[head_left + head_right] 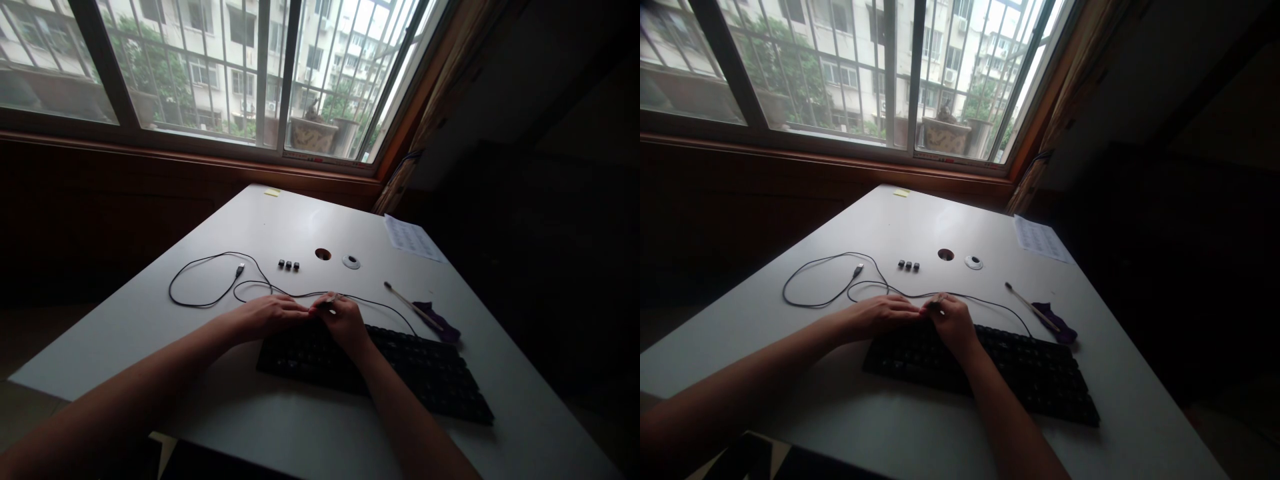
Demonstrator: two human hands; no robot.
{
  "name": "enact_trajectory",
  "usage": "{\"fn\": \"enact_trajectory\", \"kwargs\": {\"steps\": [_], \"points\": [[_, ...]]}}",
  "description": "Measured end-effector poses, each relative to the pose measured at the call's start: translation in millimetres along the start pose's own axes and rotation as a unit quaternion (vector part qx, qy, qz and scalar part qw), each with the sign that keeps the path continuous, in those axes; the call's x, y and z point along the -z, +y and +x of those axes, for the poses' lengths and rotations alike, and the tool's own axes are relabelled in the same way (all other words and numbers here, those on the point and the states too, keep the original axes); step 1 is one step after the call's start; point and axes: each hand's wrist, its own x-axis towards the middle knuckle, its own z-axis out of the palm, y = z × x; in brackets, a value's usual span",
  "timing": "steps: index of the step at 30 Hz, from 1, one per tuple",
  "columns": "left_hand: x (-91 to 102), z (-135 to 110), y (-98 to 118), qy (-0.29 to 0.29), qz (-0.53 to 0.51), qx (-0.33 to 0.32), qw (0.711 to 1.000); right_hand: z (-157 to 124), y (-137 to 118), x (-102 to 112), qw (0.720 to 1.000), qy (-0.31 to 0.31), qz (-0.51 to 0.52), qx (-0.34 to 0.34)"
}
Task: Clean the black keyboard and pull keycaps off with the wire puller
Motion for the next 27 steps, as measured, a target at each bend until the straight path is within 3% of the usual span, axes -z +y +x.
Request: {"fn": "enact_trajectory", "kwargs": {"steps": [7,12,16,21,27], "points": [[-6.9,-3,-6,0.035,-0.018,0.027,0.999,4,-1,3,0.998,0.021,-0.01,-0.064],[-10.2,0,-7,0.098,-0.072,0.049,0.991,4,4,4,0.988,0.026,0.068,-0.136],[-12.8,4,-2,0.119,-0.105,0.119,0.98,4,7,4,0.974,0.021,0.132,-0.184],[-14.7,9,5,0.133,-0.142,0.169,0.966,6,3,7,0.963,-0.002,0.191,-0.192],[-13.6,13,9,0.159,-0.166,0.162,0.96,7,-1,11,0.955,-0.042,0.242,-0.165]]}}
